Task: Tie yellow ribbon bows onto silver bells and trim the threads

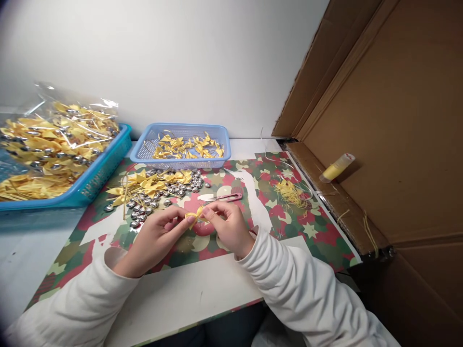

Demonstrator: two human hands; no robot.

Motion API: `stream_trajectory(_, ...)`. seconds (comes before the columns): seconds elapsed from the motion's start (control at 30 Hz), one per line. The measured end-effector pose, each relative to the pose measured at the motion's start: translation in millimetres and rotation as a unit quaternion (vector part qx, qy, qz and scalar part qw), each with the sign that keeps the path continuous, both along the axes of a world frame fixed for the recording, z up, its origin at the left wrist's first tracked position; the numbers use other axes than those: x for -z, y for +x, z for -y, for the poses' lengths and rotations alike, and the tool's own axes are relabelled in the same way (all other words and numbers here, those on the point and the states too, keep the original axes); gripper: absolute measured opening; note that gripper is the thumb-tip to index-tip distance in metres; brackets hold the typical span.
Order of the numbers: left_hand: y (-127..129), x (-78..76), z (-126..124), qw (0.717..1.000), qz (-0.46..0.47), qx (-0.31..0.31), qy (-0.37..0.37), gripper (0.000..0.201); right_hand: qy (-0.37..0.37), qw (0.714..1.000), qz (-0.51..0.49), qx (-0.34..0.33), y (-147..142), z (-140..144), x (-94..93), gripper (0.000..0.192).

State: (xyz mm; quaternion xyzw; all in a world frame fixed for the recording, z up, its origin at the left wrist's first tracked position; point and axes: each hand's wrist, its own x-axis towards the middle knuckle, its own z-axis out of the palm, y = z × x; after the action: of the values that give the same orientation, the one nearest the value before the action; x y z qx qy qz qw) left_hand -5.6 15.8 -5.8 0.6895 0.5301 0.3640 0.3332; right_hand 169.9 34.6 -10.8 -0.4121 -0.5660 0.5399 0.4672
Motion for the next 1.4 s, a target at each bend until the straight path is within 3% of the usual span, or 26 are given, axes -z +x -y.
stream_trajectory(0.2,0.8,1.5,1.4,0.997,-0.031,0.0,0.076,0.024,0.075,0.996,0.039,-0.03,2.7,3.4,-7.4,0.039)
stream_trajectory(0.6,0.0,2.6,4.8,0.982,-0.083,0.011,0.171,0.018,0.044,0.997,0.015,-0.069,1.1,4.4,0.1,0.028)
stream_trajectory(1.4,2.2,-3.7,7.3,0.941,-0.162,0.015,0.298,0.016,0.048,0.996,0.019,-0.071,0.0,6.3,-0.9,0.028)
